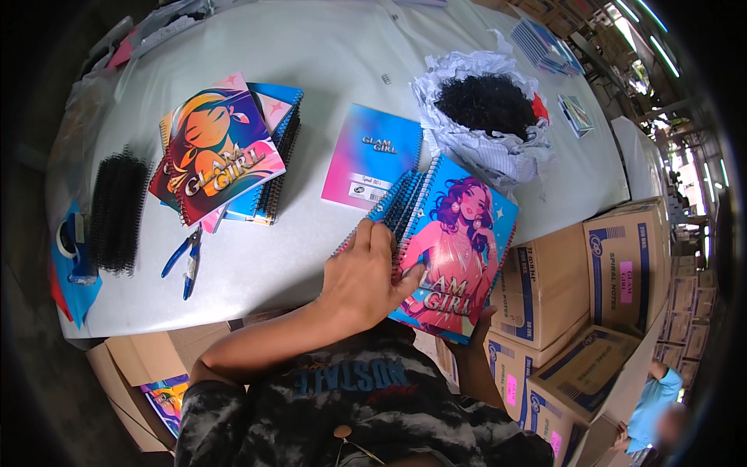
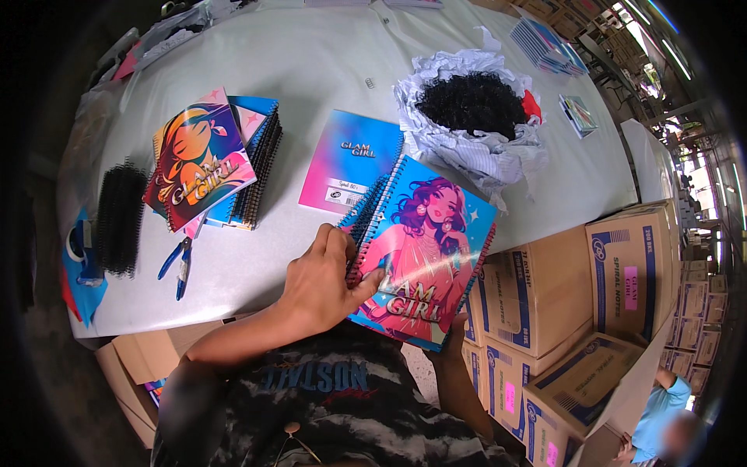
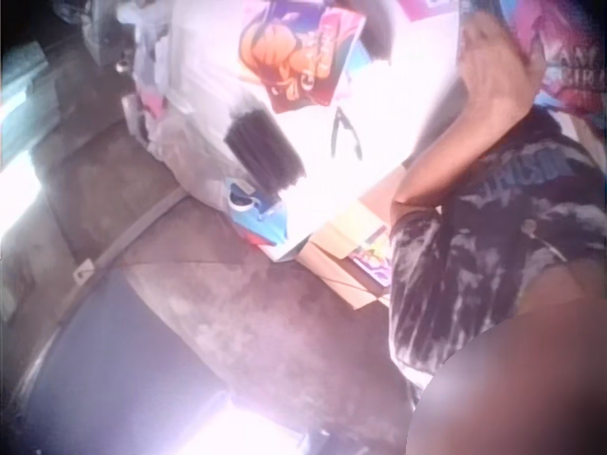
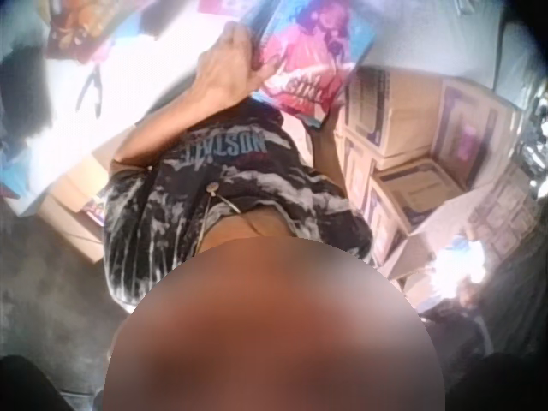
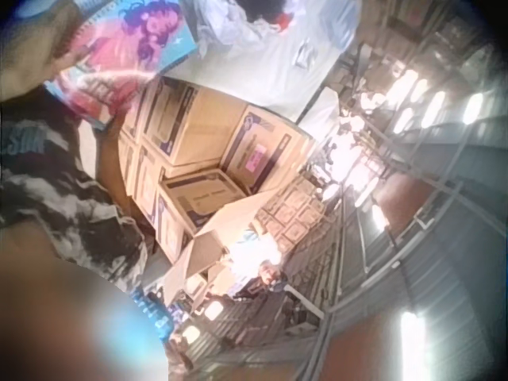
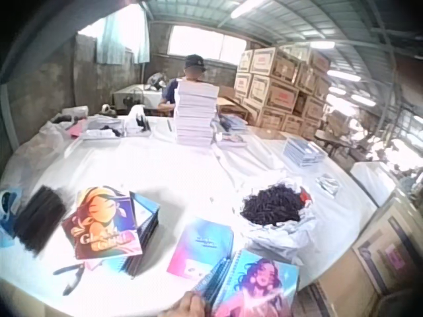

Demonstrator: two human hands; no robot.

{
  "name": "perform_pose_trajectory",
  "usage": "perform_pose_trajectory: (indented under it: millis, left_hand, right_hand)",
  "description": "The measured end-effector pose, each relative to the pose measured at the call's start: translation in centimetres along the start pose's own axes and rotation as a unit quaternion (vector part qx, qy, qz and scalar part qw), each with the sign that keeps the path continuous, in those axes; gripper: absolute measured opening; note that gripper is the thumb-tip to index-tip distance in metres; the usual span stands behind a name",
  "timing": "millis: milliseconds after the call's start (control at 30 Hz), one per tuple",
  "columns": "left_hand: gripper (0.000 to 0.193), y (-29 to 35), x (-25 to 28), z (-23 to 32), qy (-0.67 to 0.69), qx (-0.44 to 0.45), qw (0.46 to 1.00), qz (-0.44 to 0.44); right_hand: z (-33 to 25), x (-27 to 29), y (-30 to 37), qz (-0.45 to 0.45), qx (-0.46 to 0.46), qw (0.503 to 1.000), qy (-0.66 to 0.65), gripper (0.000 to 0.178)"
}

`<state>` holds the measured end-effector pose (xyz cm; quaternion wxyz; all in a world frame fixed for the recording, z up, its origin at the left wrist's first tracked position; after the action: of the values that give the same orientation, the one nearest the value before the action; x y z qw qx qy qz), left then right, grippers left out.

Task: The person assembles spiral-bound notebooks by inserting metal coils into pre-punched holes using pliers. They handle stacks of notebook covers and pages, align them, and secure the binding. Finished notebooks are stacked on the table.

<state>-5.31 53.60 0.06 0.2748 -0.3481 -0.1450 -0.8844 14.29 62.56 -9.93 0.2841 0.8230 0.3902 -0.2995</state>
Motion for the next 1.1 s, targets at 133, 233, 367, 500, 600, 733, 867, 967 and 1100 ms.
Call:
perform_pose_trajectory:
  millis: [133, 233, 367, 500, 600, 733, 867, 967, 1100]
  left_hand:
    - [0.055, -2.7, 2.1, -1.5, 0.067, -0.042, 0.989, 0.124]
    - [0.065, -8.7, 2.0, -7.3, -0.12, 0.085, 0.972, 0.182]
    - [0.077, -11.2, -1.2, -9.3, -0.217, 0.156, 0.945, 0.188]
    - [0.049, -12.9, 0.0, -10.9, 0.038, 0.153, 0.986, 0.059]
    - [0.023, -8.6, 3.9, -3.1, 0.02, -0.057, 0.963, 0.261]
    - [0.044, -1.9, 10.1, 2.3, -0.059, -0.35, 0.796, 0.49]
    - [0.035, 0.4, 11.8, 1.1, -0.009, -0.387, 0.775, 0.5]
    - [0.019, -1.2, 14.7, -1.7, 0.196, -0.245, 0.833, 0.456]
    - [0.023, -2.3, 17.3, -6.2, 0.589, 0.087, 0.753, 0.279]
  right_hand:
    - [0.0, 0.6, 0.0, 0.075, -0.026, 0.994, 0.079, 0.082]
    - [-0.5, -1.4, -0.5, 0.067, -0.02, 0.994, 0.086, 0.081]
    - [-0.7, -1.0, -0.4, 0.079, -0.026, 0.993, 0.087, 0.081]
    - [-0.5, -1.1, -0.5, 0.093, -0.019, 0.993, 0.073, 0.079]
    - [-1.2, -2.6, -0.6, 0.105, 0.018, 0.992, 0.075, 0.075]
    - [-0.8, -1.2, -0.3, 0.071, -0.03, 0.994, 0.075, 0.068]
    - [-0.2, 2.2, 0.2, 0.134, -0.004, 0.986, 0.099, 0.062]
    - [-0.9, -1.4, -0.4, 0.089, -0.005, 0.995, 0.041, 0.061]
    - [-0.9, -2.1, -1.1, 0.059, 0.001, 0.996, 0.071, 0.077]
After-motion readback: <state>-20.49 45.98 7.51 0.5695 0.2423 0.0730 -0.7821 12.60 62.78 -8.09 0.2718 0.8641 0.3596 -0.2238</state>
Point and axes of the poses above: each hand's wrist, its own y-axis away from the middle knuckle, its own x-axis out of the back of the hand, z = x × y, the point moved 7 cm from there along -y, towards the middle knuckle, and after that the axes turned 3 degrees about z, right-handed, at the moved point
